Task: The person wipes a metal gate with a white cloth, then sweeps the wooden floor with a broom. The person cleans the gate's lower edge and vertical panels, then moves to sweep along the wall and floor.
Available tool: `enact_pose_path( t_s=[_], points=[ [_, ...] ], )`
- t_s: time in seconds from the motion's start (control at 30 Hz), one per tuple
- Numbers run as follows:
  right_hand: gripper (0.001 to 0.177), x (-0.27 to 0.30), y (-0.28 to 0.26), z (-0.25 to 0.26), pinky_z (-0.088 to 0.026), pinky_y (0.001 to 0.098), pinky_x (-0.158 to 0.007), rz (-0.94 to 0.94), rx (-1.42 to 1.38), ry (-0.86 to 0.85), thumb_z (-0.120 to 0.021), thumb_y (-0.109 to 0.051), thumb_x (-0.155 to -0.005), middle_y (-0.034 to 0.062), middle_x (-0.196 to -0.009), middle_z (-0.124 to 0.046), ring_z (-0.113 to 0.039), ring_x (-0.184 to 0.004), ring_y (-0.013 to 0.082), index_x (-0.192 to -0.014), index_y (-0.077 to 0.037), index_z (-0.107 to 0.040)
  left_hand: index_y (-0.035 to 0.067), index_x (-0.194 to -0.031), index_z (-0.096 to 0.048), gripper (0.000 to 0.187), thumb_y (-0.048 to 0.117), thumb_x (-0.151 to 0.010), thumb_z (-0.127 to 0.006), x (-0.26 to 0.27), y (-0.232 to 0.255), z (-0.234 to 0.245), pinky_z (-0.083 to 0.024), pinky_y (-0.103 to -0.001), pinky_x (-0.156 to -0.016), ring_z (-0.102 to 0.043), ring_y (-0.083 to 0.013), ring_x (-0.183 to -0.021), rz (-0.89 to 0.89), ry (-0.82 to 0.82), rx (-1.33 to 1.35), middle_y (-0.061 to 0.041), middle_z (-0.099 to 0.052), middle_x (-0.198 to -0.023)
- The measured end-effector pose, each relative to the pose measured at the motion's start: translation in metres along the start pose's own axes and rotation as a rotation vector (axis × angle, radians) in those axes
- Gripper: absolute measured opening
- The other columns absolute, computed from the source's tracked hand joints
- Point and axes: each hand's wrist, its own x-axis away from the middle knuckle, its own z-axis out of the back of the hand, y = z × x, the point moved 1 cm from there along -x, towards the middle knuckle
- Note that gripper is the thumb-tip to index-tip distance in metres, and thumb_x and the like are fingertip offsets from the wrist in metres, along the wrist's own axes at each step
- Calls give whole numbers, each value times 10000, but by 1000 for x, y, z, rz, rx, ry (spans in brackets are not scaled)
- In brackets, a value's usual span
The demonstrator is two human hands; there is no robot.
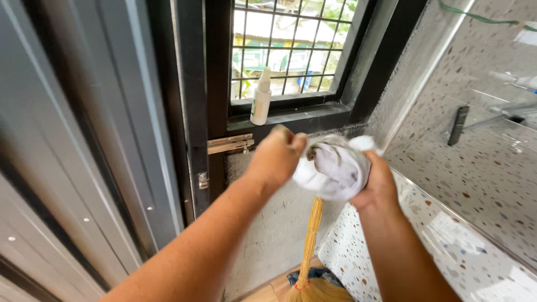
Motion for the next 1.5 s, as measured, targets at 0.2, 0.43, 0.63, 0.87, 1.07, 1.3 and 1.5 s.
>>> enact_pose_path(
  t_s=[0.2,0.43,0.63,0.87,1.07,1.3,1.5],
  points=[
    [411,-84,-63,-41,-650,462,-778,264,157,48,-560,-59,-828,168,-1119,-686,-748,-958,314,-1234,1,-554,30,-1520,-218,808,215,-900,-702,-60,4,13,-480,-521,-1027,-413,-465,-1309,40,482,-234,-297,-362,-1460],
    [567,-144,-35,-63,-638,383,-836,109,931,183,-676,-91,-785,180,-1194,-666,-735,-1049,320,-1322,-25,-506,56,-1401,-365,670,215,-868,-738,-98,7,5,-468,-492,-1030,-480,-394,-1282,28,573,-360,-188,-486,-1407],
    [428,-150,13,-91,-595,397,-881,43,1475,56,-589,-101,-912,217,-1204,-698,-720,-1074,333,-1329,-3,-601,54,-1157,-571,320,180,-898,-711,-106,19,25,-522,-443,-976,-662,-365,-1114,-92,608,-316,-164,-685,-1175],
    [427,-75,66,-168,-565,423,-837,339,1635,-335,-581,-244,-970,168,-1191,-642,-683,-1027,304,-1358,-73,-535,50,-1175,-547,358,176,-890,-722,-112,50,58,-527,-456,-941,-666,-390,-1096,-261,697,-330,-189,-678,-1188],
    [311,-61,78,-165,-530,431,-967,901,1598,-659,-690,-154,-836,64,-1219,-722,-652,-1178,275,-1143,-164,-733,47,-1195,-548,367,168,-894,-719,-114,49,52,-530,-447,-956,-669,-390,-1103,-298,647,-316,-199,-689,-1179],
    [610,-155,-13,-55,-515,389,-987,504,1751,-84,-751,2,-771,53,-1357,-648,-632,-1133,232,-1319,-256,-678,56,-1218,-535,336,105,-906,-650,-105,26,37,-560,-411,-970,-707,-323,-1083,-82,487,-335,-193,-671,-1175],
    [590,-173,-36,-29,-555,473,-831,561,1454,187,-613,43,-827,192,-1199,-697,-670,-1013,342,-1356,-211,-679,48,-1352,-483,452,93,-923,-622,-95,3,31,-514,-433,-991,-587,-376,-1161,1,526,-436,-219,-514,-1277]
  ],
)
